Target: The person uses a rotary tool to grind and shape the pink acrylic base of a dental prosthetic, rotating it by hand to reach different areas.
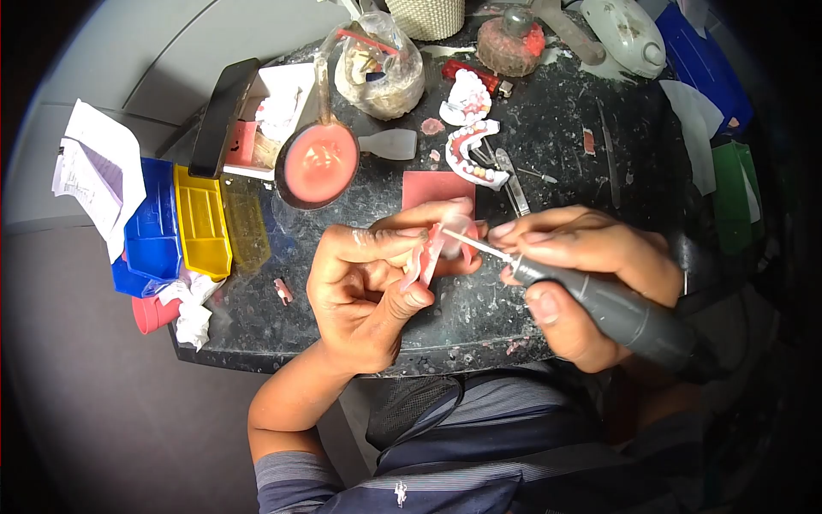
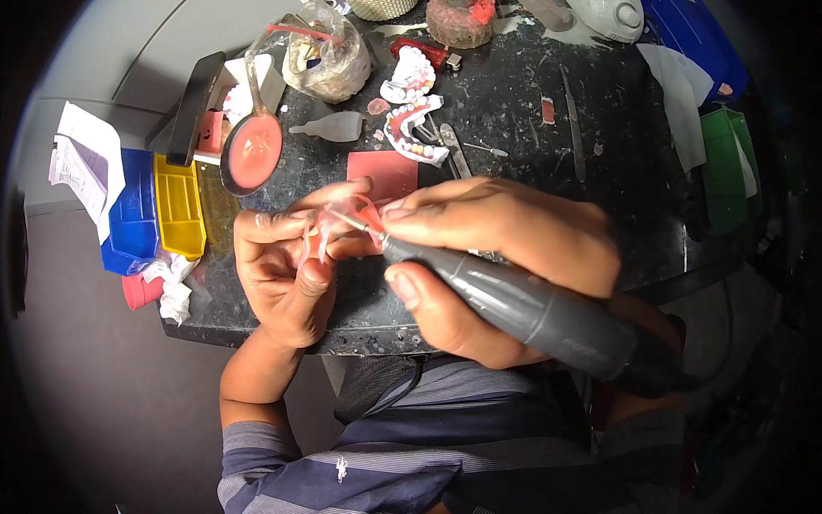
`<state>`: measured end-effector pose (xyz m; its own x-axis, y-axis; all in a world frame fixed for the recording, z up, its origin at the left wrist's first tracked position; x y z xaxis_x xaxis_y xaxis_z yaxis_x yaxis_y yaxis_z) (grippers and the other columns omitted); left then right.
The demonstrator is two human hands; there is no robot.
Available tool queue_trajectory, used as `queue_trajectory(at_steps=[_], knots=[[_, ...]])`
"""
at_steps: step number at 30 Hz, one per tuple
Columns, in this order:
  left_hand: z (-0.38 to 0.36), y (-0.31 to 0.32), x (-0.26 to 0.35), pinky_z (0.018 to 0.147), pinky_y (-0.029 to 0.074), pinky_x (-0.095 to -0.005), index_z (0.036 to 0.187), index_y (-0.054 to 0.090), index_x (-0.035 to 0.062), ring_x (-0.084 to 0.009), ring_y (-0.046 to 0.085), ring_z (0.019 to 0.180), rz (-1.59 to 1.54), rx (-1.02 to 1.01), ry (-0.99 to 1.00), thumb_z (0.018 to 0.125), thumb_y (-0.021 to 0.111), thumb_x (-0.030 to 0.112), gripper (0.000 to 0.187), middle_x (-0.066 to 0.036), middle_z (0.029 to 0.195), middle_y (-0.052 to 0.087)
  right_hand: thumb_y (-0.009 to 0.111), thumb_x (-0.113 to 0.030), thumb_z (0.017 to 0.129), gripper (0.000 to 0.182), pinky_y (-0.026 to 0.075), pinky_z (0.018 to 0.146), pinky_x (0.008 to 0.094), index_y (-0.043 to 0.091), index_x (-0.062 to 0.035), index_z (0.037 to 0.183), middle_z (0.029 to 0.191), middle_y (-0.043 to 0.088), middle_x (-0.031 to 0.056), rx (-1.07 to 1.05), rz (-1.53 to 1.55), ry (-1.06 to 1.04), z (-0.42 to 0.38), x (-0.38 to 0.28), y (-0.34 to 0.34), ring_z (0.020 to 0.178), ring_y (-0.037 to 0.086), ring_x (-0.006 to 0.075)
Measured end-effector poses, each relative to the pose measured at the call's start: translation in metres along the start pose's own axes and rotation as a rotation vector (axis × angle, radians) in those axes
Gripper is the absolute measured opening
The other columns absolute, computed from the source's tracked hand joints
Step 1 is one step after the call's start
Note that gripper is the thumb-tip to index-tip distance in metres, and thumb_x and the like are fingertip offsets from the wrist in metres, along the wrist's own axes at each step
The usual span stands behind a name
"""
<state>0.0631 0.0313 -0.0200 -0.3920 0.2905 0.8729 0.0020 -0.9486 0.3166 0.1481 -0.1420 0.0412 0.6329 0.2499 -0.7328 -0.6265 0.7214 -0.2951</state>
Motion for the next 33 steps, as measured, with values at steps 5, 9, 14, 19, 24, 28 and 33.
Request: queue_trajectory(at_steps=[5,9,14,19,24,28,33], knots=[[0.001,0.001,0.002,0.100,0.057,-0.0535,0.126,0.045,0.0009,-0.0459,0.057,0.129,-0.122,-0.019,0.030,0.097,0.068,0.006,0.037,-0.044,0.139,0.048,0.067,0.000,0.085,0.028,0.062,0.085,0.0447,0.060,0.0108,0.111,0.088,0.072,0.0275,0.038,0.042,0.032,-0.002,0.002,0.002,0.091,0.075,0.0357],[0.001,0.000,0.002,0.100,0.057,-0.0539,0.127,0.045,0.0008,-0.0460,0.057,0.129,-0.079,-0.025,0.067,0.097,0.068,0.006,0.038,-0.044,0.140,0.047,0.067,0.000,0.086,0.027,0.062,0.083,0.0413,0.060,0.0096,0.110,0.092,0.072,0.0289,0.026,0.086,-0.030,-0.001,0.000,0.004,0.091,0.075,0.0341],[0.002,0.001,0.001,0.100,0.057,-0.0543,0.126,0.045,0.0002,-0.0463,0.057,0.129,-0.149,-0.040,0.063,0.097,0.067,0.004,0.036,-0.043,0.142,0.046,0.063,0.001,0.091,0.028,0.061,0.084,0.0392,0.058,0.0082,0.118,0.105,0.071,0.0313,-0.009,0.119,0.067,-0.004,0.004,0.001,0.091,0.075,0.0287],[-0.001,0.000,0.003,0.098,0.057,-0.0538,0.127,0.044,0.0054,-0.0455,0.057,0.129,-0.019,-0.045,0.037,0.098,0.068,0.010,0.038,-0.042,0.142,0.046,0.063,0.001,0.091,0.028,0.061,0.084,0.0385,0.058,0.0090,0.117,0.106,0.070,0.0321,0.045,0.092,0.199,-0.009,0.006,0.001,0.091,0.075,0.0284],[0.000,0.000,0.002,0.097,0.058,-0.0534,0.129,0.042,0.0105,-0.0448,0.058,0.128,0.079,-0.071,0.008,0.099,0.069,0.017,0.041,-0.043,0.141,0.046,0.064,0.001,0.089,0.027,0.061,0.085,0.0383,0.058,0.0106,0.114,0.105,0.071,0.0316,0.045,0.120,0.158,-0.006,0.002,0.002,0.095,0.075,0.0308],[-0.001,0.000,0.002,0.097,0.058,-0.0534,0.129,0.042,0.0104,-0.0448,0.058,0.128,0.065,-0.084,0.018,0.099,0.069,0.016,0.041,-0.043,0.140,0.046,0.065,0.002,0.088,0.027,0.061,0.087,0.0394,0.059,0.0108,0.113,0.101,0.072,0.0304,0.043,0.061,0.146,-0.005,0.002,0.001,0.096,0.075,0.0314],[-0.001,0.000,0.002,0.096,0.058,-0.0526,0.129,0.042,0.0110,-0.0442,0.058,0.128,0.068,-0.054,-0.001,0.099,0.069,0.016,0.041,-0.044,0.140,0.046,0.065,0.002,0.088,0.028,0.061,0.087,0.0393,0.059,0.0108,0.114,0.102,0.072,0.0303,0.047,0.083,0.107,-0.005,0.001,0.002,0.096,0.075,0.0306]])
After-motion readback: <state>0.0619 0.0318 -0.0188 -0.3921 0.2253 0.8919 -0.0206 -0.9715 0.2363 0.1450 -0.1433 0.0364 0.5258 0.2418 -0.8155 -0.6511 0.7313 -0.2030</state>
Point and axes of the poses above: each hand's wrist, its own z-axis towards the middle knuckle, its own y-axis out of the palm, x = y × z, the point moved 6 cm from there along z, towards the middle knuckle
